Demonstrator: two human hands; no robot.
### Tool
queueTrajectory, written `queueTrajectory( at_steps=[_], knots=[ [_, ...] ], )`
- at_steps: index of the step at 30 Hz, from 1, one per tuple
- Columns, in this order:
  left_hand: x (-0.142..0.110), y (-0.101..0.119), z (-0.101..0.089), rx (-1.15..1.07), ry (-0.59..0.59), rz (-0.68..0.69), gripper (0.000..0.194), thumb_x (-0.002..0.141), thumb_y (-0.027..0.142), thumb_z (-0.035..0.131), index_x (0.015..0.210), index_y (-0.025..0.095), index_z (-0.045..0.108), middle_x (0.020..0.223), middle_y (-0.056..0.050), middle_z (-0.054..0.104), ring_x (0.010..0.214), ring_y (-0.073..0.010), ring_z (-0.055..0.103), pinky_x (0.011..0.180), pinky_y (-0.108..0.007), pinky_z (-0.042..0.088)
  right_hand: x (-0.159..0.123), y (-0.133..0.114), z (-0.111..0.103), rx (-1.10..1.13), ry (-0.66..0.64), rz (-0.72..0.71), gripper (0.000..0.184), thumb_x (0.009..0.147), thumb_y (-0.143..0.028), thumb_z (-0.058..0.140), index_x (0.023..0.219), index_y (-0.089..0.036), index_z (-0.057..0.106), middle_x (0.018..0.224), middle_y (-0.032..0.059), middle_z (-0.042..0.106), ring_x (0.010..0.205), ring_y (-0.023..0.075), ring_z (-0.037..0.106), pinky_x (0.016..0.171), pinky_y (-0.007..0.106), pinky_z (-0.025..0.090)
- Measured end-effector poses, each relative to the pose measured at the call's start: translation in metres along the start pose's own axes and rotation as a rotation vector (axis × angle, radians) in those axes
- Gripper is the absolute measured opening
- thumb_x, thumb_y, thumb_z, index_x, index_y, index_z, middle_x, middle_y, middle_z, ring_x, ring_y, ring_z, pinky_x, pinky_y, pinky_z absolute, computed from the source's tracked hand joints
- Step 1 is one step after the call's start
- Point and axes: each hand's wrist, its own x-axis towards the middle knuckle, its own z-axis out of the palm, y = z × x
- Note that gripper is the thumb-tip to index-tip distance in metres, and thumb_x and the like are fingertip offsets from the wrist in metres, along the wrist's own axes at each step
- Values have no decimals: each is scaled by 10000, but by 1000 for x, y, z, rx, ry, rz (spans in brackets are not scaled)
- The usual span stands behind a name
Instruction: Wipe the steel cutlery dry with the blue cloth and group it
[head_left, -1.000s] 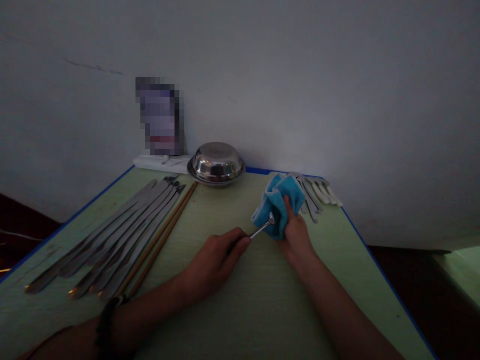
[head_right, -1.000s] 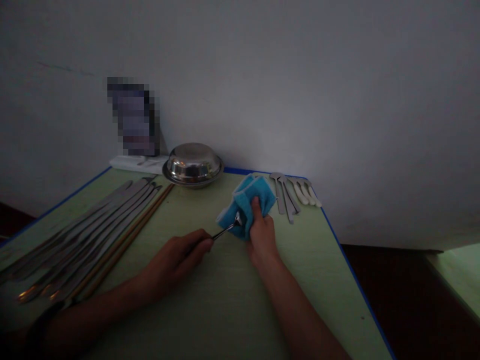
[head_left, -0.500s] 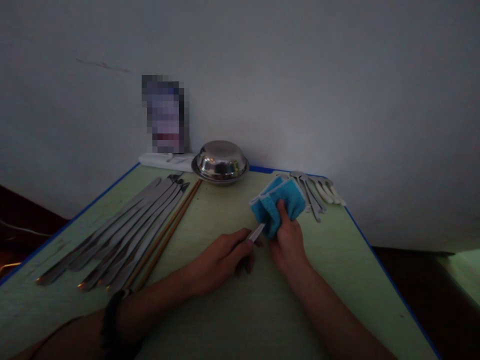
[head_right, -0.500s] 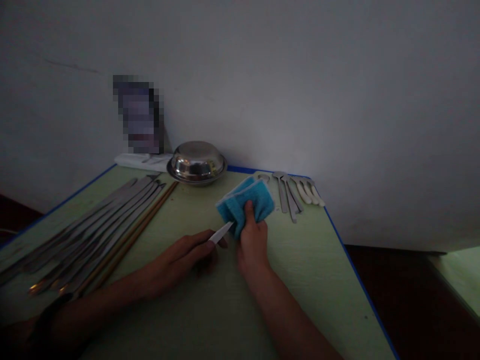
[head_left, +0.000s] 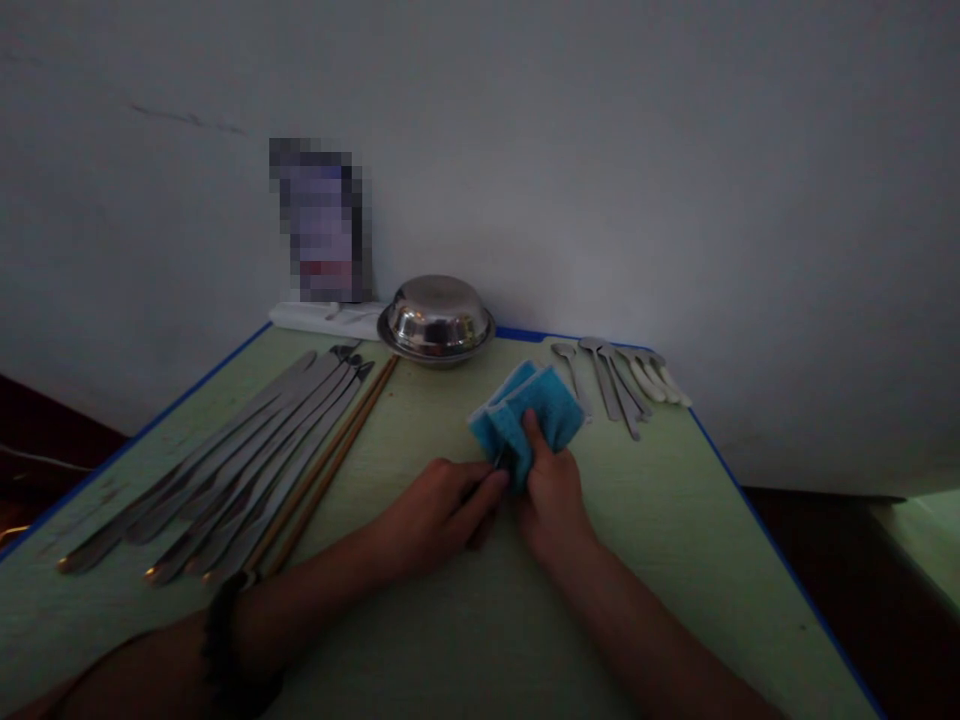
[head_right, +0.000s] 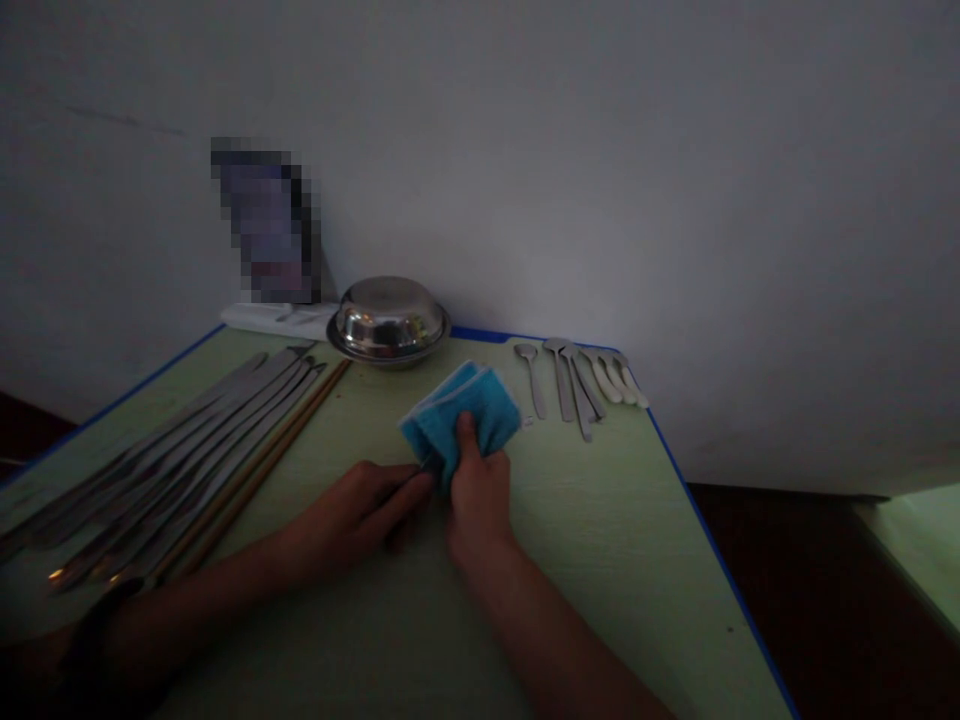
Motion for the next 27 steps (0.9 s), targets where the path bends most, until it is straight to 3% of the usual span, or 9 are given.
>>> queueTrajectory(
  at_steps=[5, 9, 17, 22, 24, 27],
  knots=[
    [-4, 2, -1, 45, -127, 91, 399, 910, 326, 292, 590, 161, 462, 468, 43, 483, 423, -63, 461, 476, -168, 361, 29, -29, -9, 227, 66, -10, 133, 703, -286, 629, 790, -186, 624, 679, -37, 684, 592, 86, 621, 594, 212, 506],
    [-7, 2, -4, 13, -175, 89, 399, 906, 343, 294, 581, 162, 437, 463, 50, 443, 411, -56, 416, 434, -164, 322, 39, -44, -19, 274, -12, -107, 111, 683, -258, 656, 771, -196, 627, 698, -54, 691, 619, 74, 629, 624, 202, 527],
    [-4, 2, -3, 131, -161, 71, 395, 905, 332, 285, 574, 163, 418, 470, 54, 392, 420, -61, 380, 444, -193, 282, 13, -35, -7, 75, -164, -106, 261, 577, -293, 742, 765, -142, 642, 705, -5, 698, 565, 98, 624, 577, 214, 526],
    [-6, 2, -4, 192, -181, 147, 341, 892, 321, 338, 622, 163, 476, 518, 42, 417, 483, -80, 427, 533, -218, 331, 31, -47, -21, 153, -78, -41, 197, 645, -269, 699, 807, -167, 653, 736, -21, 705, 601, 92, 638, 619, 209, 536],
    [-7, 2, -3, 80, -174, 110, 344, 889, 350, 352, 626, 165, 476, 521, 38, 430, 489, -84, 437, 537, -222, 347, 40, -52, -27, 233, -59, -74, 96, 691, -222, 654, 777, -179, 648, 722, -43, 699, 610, 74, 634, 640, 193, 534],
    [-4, 1, 0, -419, -252, -46, 363, 891, 443, 295, 763, 173, 501, 575, 18, 523, 473, -96, 474, 447, -210, 361, 45, -54, -28, 360, -107, -101, 71, 734, -151, 583, 705, -190, 635, 679, -68, 684, 597, 47, 618, 683, 172, 524]
  ],
)
